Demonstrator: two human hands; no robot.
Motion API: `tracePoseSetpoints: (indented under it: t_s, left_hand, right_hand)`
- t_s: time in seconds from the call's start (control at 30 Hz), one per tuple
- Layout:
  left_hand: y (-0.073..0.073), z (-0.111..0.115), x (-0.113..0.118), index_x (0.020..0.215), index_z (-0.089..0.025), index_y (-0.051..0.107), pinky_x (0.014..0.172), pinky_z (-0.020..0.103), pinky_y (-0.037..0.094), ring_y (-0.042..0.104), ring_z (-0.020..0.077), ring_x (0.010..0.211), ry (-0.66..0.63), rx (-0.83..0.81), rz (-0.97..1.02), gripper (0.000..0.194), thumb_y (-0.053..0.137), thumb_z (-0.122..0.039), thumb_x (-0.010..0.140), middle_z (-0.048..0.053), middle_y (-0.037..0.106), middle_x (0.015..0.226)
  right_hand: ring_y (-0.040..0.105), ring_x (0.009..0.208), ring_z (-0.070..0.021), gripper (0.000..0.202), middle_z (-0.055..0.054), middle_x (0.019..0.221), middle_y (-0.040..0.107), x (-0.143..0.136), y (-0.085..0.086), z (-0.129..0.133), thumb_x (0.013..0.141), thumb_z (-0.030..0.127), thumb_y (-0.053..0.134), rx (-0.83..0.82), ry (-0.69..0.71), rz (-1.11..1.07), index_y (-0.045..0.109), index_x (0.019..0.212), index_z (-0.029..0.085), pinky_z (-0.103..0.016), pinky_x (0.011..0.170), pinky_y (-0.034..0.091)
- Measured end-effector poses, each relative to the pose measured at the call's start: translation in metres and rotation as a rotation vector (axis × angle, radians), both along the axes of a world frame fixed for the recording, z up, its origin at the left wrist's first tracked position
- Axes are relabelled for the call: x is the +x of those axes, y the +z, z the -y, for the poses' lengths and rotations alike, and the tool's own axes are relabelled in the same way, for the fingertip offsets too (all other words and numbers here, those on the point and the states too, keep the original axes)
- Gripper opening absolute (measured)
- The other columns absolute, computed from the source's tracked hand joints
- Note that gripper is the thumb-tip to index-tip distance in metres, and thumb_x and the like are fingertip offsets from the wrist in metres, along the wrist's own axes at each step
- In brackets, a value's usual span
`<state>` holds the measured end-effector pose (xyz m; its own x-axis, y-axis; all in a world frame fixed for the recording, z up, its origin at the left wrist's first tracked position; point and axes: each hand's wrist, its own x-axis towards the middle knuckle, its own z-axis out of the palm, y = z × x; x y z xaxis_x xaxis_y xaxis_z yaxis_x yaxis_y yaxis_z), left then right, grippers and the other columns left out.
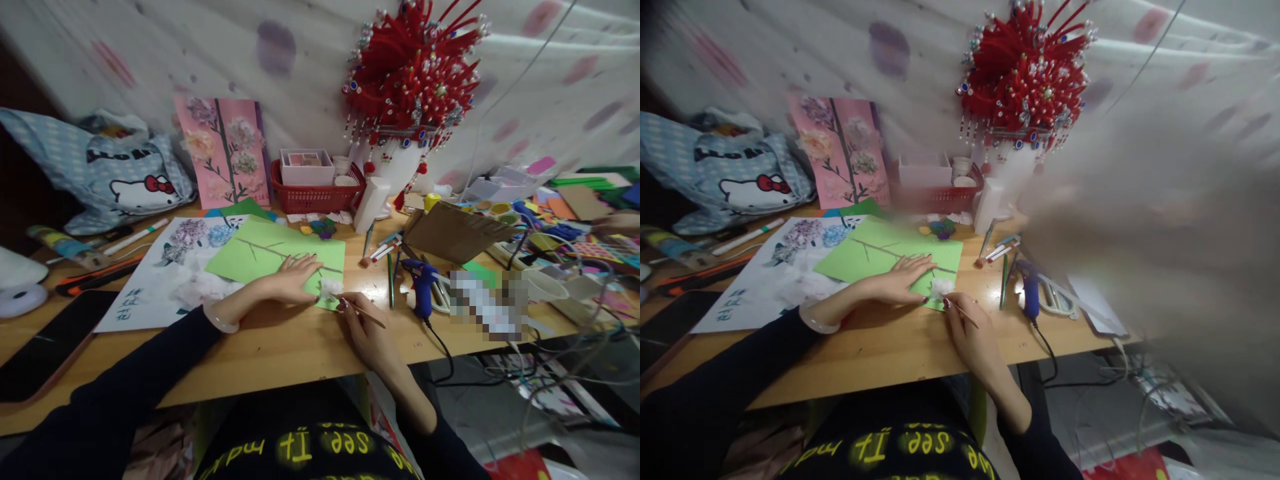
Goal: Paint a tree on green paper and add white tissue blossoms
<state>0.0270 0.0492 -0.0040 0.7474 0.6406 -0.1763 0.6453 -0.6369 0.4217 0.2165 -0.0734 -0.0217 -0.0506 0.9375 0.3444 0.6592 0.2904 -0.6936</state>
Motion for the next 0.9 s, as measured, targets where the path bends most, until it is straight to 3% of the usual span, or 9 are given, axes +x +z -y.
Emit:
tracePoseSetpoints:
  t_s: [0.23,0.67,0.9]
  left_hand:
    - [-0.007,-0.006,-0.003,0.149,-0.015,0.015,0.112,0.053,-0.003,-0.002,0.0317,0.144,-0.052,-0.037,-0.065,0.086,0.049,-0.055,0.081,0.018,0.0,0.157]
    - [-0.012,-0.009,-0.002,0.149,-0.017,0.018,0.111,0.054,-0.004,-0.001,0.0334,0.144,-0.048,-0.046,-0.034,0.089,0.052,-0.058,0.077,0.016,0.001,0.157]
    - [-0.01,-0.009,-0.002,0.149,-0.017,0.016,0.112,0.053,-0.005,-0.002,0.0332,0.144,-0.049,-0.051,-0.054,0.09,0.051,-0.059,0.078,0.015,-0.001,0.158]
  right_hand:
    - [0.062,0.074,-0.0201,0.023,-0.007,0.083,0.067,-0.006,-0.001,-0.002,0.097,0.031,0.037,0.04,-0.024,0.127,0.058,0.095,0.02,-0.03,0.067,0.045]
    - [0.058,0.072,-0.0189,0.021,-0.007,0.082,0.063,-0.007,-0.005,-0.006,0.096,0.026,0.036,0.056,-0.018,0.174,0.056,0.095,0.02,-0.028,0.065,0.042]
    - [0.058,0.075,-0.0191,0.02,-0.005,0.083,0.062,-0.008,-0.004,-0.008,0.096,0.028,0.037,0.027,0.003,0.093,0.055,0.094,0.021,-0.027,0.067,0.042]
